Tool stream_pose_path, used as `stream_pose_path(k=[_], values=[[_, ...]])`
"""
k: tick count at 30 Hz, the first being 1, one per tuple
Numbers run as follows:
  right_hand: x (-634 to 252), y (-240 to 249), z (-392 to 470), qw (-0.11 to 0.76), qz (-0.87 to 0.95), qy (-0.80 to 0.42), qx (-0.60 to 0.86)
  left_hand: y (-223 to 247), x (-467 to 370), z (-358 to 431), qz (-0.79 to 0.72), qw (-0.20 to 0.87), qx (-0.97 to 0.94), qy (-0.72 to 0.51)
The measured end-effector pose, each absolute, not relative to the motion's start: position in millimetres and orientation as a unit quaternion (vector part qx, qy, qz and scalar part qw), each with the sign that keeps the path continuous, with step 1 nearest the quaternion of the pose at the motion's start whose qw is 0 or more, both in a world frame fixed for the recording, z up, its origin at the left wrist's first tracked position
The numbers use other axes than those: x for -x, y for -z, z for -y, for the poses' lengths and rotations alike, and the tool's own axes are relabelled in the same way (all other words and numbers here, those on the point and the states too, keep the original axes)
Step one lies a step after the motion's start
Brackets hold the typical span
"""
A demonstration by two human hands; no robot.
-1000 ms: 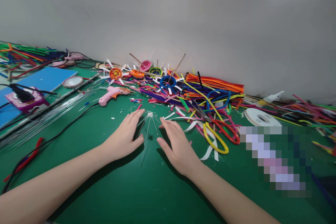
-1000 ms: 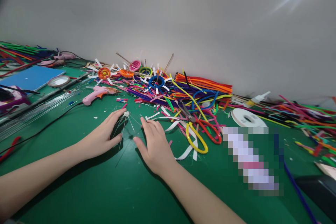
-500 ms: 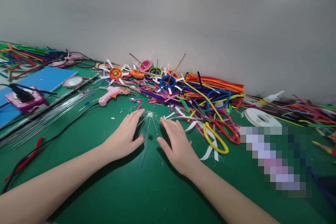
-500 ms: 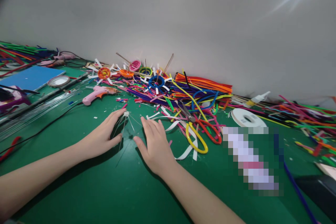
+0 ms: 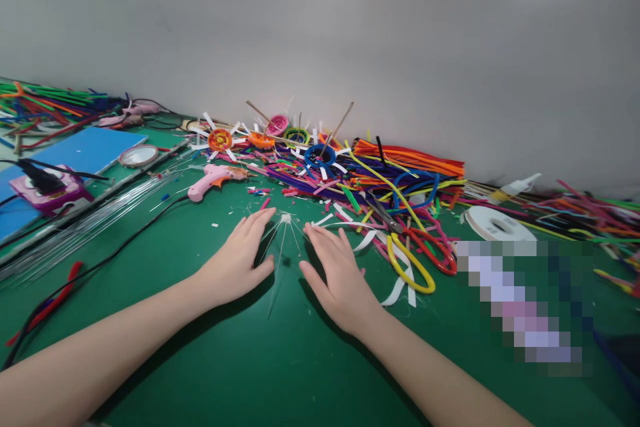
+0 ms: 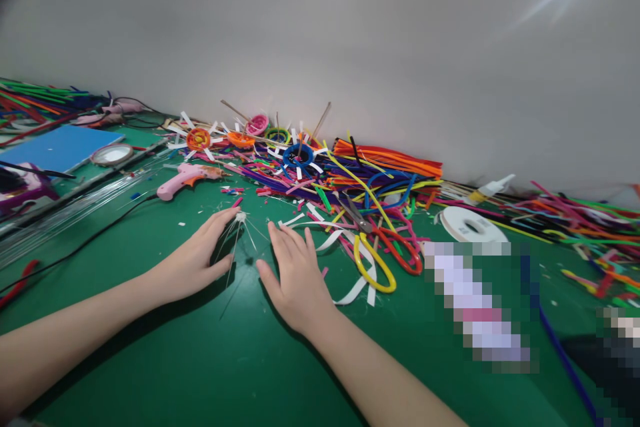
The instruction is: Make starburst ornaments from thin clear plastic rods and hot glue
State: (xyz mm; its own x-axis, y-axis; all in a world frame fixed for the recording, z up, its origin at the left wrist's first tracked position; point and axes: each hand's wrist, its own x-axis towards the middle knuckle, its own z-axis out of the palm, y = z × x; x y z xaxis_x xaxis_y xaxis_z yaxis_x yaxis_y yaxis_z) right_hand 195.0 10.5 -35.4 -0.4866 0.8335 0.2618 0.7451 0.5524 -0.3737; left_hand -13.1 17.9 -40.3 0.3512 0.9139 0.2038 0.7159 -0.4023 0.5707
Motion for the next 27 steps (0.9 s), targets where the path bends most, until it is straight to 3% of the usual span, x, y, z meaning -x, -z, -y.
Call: stream_pose_path(k=[27], values=[[-198.9, 46.3, -16.5, 0.237, 0.852, -0.106, 0.454, 40.9, 13.3, -17.7, -0.508, 0.192, -0.799, -0.260]])
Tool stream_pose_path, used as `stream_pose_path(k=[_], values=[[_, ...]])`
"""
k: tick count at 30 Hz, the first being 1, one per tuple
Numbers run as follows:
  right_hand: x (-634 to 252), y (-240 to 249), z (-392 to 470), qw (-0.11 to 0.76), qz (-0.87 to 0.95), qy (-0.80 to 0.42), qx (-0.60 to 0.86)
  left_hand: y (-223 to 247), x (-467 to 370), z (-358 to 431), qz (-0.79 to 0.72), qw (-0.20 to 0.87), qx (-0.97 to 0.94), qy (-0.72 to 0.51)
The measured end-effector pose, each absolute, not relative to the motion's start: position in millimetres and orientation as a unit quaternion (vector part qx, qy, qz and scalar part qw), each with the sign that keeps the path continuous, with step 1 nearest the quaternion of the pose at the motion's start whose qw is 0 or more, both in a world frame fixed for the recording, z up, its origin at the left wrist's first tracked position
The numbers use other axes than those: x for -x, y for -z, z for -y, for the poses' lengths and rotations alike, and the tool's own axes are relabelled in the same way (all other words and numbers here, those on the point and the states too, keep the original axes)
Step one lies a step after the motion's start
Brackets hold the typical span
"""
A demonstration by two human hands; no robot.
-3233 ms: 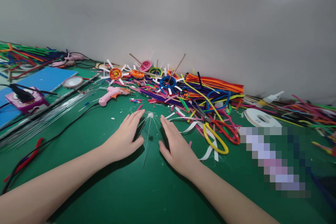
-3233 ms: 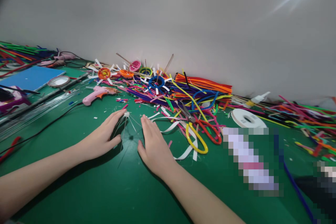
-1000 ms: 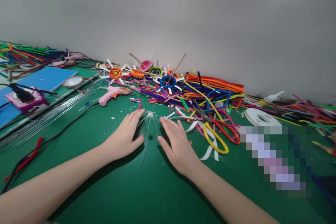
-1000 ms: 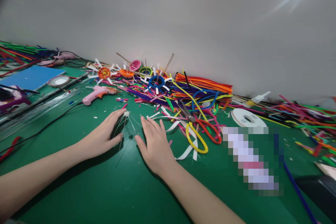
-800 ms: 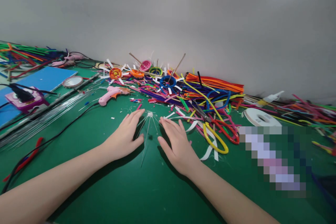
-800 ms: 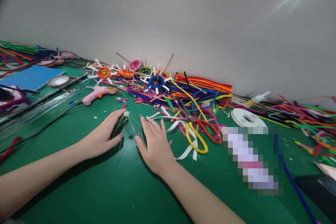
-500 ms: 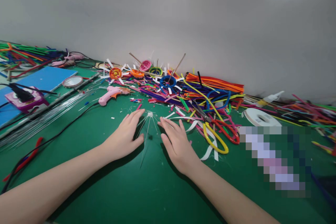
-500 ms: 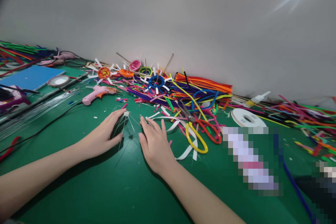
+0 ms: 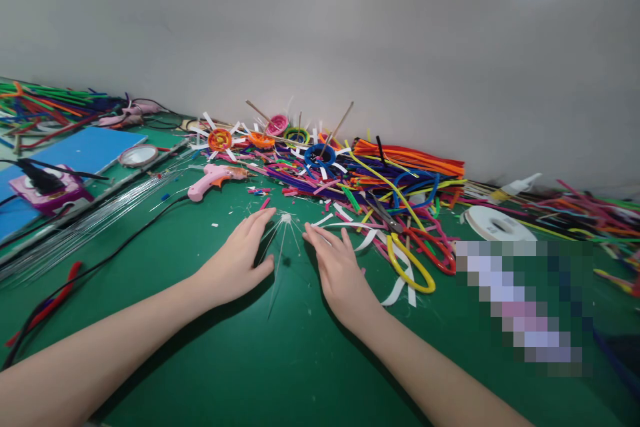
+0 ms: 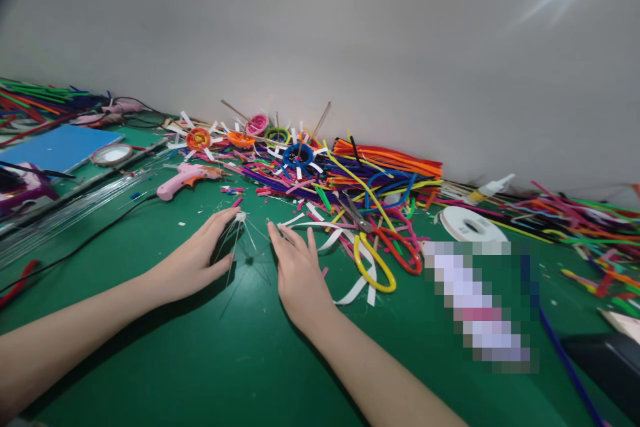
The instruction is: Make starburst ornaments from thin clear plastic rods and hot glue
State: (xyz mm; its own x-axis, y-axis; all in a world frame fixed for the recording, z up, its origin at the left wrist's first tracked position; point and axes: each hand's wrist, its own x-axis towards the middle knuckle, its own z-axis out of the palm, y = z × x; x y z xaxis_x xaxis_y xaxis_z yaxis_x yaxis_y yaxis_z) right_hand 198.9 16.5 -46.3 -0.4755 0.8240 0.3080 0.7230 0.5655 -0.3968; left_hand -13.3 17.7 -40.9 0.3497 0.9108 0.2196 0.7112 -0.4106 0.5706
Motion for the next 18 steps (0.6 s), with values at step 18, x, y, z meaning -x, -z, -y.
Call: stream_pose_path(k=[18], values=[[-197.3, 44.2, -14.7, 0.247, 0.847, -0.108, 0.458, 42.0, 13.7, -18.4, -0.509, 0.187, -0.800, -0.256]])
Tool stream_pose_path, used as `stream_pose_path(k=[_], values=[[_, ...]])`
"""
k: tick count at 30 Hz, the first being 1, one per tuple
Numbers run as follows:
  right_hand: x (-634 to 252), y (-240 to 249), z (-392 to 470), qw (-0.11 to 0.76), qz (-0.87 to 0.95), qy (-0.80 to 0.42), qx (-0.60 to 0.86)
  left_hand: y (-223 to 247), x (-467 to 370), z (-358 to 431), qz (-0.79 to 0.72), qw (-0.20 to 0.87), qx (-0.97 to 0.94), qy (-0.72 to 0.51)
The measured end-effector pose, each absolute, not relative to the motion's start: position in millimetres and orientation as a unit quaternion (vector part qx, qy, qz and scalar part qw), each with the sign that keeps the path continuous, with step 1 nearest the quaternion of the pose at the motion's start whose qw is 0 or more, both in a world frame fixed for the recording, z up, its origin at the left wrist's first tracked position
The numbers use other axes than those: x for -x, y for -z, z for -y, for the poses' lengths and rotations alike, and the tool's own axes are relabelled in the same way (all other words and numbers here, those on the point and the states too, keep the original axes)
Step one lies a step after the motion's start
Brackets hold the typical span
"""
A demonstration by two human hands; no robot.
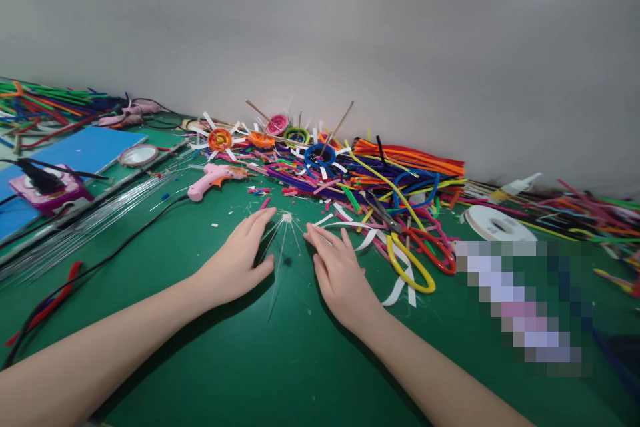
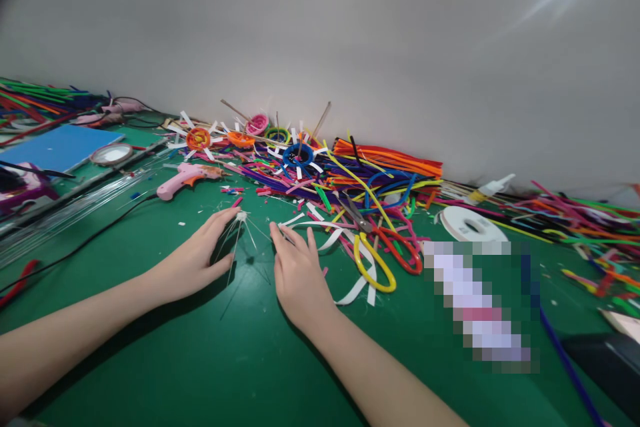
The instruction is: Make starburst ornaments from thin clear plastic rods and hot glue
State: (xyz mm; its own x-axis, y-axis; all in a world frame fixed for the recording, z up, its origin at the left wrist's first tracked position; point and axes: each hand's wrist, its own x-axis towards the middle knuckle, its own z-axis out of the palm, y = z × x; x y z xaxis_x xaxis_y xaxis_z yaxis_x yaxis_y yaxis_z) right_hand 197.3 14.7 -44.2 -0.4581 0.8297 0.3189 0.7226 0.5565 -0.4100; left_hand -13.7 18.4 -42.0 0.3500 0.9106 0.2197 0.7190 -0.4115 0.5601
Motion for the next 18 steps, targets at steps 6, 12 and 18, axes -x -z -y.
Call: stream_pose_path(k=[6, 12, 18], values=[[-196.5, 40.0, -12.9, 0.281, 0.826, -0.121, 0.473, 42.0, 14.3, -17.9, -0.511, 0.189, -0.798, -0.257], [-197.4, 38.5, -12.0, 0.342, 0.799, -0.086, 0.487, 41.3, 14.6, -17.7, -0.514, 0.188, -0.798, -0.250], [-197.6, 35.8, -7.7, 0.344, 0.818, -0.098, 0.451, 41.5, 14.5, -18.2, -0.509, 0.184, -0.803, -0.249]])
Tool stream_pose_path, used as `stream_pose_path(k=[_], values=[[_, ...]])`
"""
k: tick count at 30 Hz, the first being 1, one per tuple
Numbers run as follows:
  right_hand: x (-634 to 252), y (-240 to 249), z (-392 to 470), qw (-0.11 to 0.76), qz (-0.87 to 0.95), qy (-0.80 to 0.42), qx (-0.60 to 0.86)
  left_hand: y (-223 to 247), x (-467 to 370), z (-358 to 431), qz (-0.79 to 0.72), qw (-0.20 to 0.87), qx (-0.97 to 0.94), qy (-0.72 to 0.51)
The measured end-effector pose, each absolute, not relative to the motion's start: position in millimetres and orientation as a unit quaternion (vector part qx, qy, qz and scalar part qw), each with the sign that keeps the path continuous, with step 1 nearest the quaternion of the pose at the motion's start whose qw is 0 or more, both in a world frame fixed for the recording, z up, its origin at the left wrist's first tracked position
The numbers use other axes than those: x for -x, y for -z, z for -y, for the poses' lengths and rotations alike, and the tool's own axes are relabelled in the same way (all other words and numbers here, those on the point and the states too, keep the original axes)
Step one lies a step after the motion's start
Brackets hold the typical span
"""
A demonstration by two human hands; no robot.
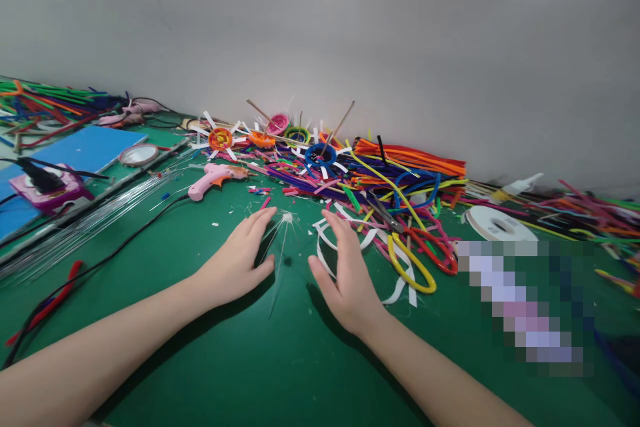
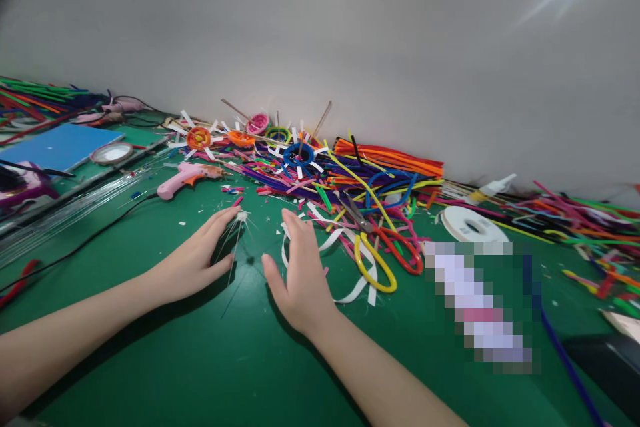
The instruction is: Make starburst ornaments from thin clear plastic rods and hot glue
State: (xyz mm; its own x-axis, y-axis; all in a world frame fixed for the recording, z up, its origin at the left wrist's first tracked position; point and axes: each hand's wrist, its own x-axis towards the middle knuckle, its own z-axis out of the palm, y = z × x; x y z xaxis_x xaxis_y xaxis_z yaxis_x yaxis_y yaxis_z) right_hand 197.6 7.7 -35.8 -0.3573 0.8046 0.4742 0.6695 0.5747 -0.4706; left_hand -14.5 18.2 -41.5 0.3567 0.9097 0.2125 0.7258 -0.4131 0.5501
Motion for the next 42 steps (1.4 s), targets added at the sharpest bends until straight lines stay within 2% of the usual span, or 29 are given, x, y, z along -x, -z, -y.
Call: stream_pose_path(k=[6, 10, 25, 42], values=[[-192.9, 32.7, -6.8, 0.194, 0.857, -0.115, 0.463, 41.2, 14.1, -18.1, -0.508, 0.178, -0.803, -0.254], [-190.3, 30.7, -6.3, 0.154, 0.865, -0.084, 0.469, 41.5, 13.7, -17.7, -0.509, 0.183, -0.800, -0.260], [-194.1, 36.3, -8.5, 0.200, 0.867, -0.089, 0.448, 42.5, 16.9, -15.2, -0.488, 0.222, -0.793, -0.289], [-193.7, 35.7, -9.4, 0.205, 0.862, -0.097, 0.454, 41.2, 15.1, -16.1, -0.500, 0.236, -0.784, -0.283]])
